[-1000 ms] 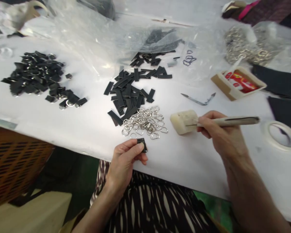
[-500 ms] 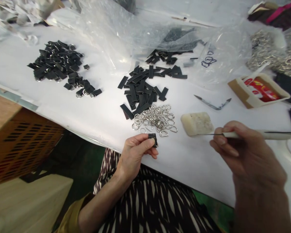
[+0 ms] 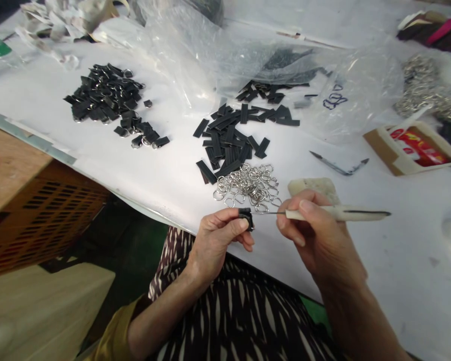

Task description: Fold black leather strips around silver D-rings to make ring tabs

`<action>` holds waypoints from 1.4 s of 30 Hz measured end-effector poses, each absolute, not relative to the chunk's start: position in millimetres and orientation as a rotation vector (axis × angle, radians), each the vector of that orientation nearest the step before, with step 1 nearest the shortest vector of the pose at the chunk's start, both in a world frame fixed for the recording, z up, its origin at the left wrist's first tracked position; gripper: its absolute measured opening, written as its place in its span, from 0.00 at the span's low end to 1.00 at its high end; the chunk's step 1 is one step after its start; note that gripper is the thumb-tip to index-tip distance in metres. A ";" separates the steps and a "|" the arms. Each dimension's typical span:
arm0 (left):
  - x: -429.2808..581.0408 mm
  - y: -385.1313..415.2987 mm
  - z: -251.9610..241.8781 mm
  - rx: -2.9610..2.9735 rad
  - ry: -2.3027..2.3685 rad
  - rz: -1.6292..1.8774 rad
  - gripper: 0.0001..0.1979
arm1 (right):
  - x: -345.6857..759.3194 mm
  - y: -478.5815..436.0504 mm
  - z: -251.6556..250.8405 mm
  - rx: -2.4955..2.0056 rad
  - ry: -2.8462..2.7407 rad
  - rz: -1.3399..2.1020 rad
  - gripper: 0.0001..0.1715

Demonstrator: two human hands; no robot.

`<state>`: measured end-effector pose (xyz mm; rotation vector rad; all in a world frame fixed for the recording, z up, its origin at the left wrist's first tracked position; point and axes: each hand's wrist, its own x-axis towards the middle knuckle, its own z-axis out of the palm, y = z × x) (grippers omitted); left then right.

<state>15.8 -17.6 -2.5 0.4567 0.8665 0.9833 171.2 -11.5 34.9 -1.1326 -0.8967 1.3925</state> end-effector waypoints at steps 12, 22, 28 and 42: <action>14.7 -16.1 -3.0 0.426 0.893 1.024 0.06 | 166.2 -7.2 32.2 -1.197 -0.930 1.407 0.10; 13.9 -16.4 -3.8 0.446 0.903 1.028 0.04 | 161.7 -7.4 27.8 -1.169 -0.914 1.447 0.11; 13.7 -16.2 -5.2 0.441 0.896 1.037 0.03 | 159.6 -6.0 25.5 -1.200 -0.933 1.435 0.11; 13.9 -16.9 -5.8 0.406 0.959 1.051 0.05 | 159.1 -7.7 20.3 -1.149 -0.949 1.487 0.10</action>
